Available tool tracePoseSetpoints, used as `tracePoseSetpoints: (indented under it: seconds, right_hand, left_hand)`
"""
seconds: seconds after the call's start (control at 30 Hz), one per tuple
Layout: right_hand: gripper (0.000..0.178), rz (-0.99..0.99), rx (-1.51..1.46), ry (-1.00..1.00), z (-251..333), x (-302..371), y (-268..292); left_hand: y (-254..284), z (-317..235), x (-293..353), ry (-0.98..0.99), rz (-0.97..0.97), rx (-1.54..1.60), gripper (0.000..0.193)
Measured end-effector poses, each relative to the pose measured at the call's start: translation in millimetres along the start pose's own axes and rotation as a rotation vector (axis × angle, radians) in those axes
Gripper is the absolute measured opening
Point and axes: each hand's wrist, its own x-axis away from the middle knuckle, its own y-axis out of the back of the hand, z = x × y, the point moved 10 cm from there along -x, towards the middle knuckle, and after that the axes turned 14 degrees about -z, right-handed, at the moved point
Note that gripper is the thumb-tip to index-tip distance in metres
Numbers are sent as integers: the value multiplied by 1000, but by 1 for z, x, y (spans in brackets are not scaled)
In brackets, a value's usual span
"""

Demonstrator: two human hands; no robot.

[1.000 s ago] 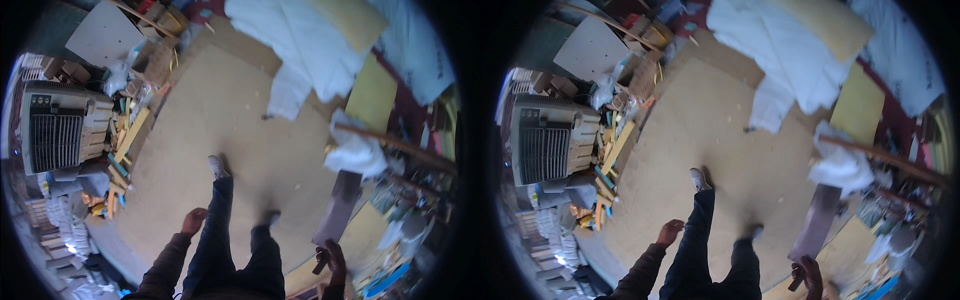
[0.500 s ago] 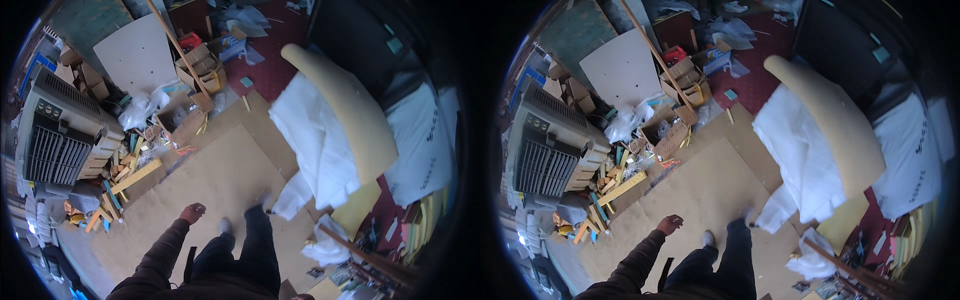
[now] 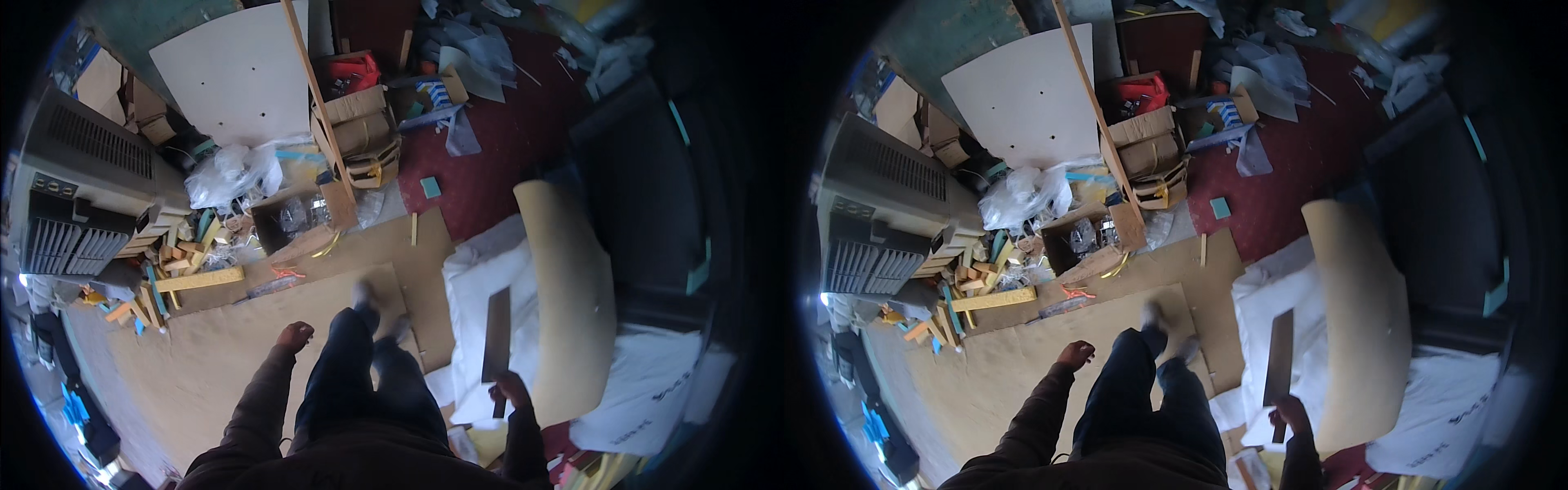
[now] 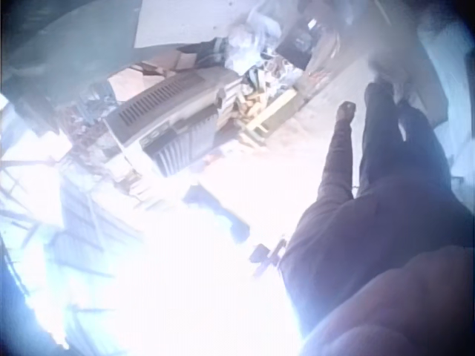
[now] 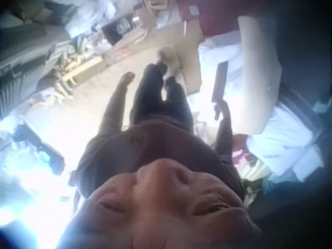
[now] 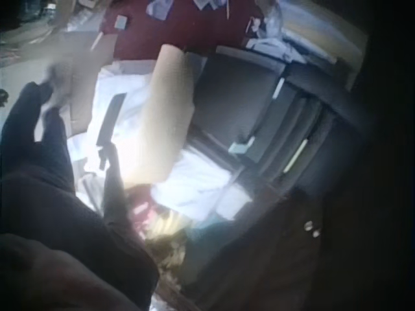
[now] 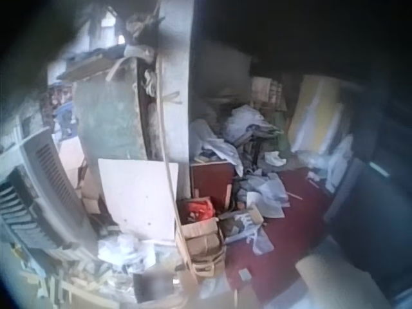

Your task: The person searches through a cluttered workshop, retrieves a plastic bag of screws, and then uses a cordless drill to fasten screws into a gray upholstered seat cushion. The person also puts on a green glove before beginning the fastening.

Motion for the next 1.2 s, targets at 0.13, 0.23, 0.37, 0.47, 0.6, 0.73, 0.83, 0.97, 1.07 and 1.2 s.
tracePoseSetpoints:
  seconds: [0.13,0.23,0.37,0.47,0.6,0.73,0.83,0.97,1.07,1.2]
  right_hand:
    - [29,-225,72,246,234,-36,24]
    - [27,-458,327,208,363,-81,24]
    - [18,-449,637,446,523,-152,-25]
    - [25,-313,962,572,620,-212,-75]
    - [29,-85,1359,926,720,-287,-171]
    - [26,161,1566,1226,781,-351,-275]
    - [24,343,1661,1282,802,-380,-329]
    - [21,520,1696,1292,803,-392,-371]
    - [22,515,1858,1334,789,-398,-392]
    - [21,520,1899,1370,770,-389,-410]
  left_hand:
    - [-47,-85,-93,13,53,225,37]
    - [-84,-160,-192,12,89,294,37]
    - [-106,-272,-312,-165,17,188,41]
    - [-125,-336,-377,-87,-89,368,41]
    - [-156,-366,-440,143,-214,592,49]
    - [-185,-359,-484,365,-238,803,71]
    - [-217,-357,-497,514,-235,1017,68]
    - [-242,-351,-495,564,-378,1165,40]
    - [-239,-342,-495,506,-610,1162,26]
    - [-243,-336,-499,446,-720,1233,16]
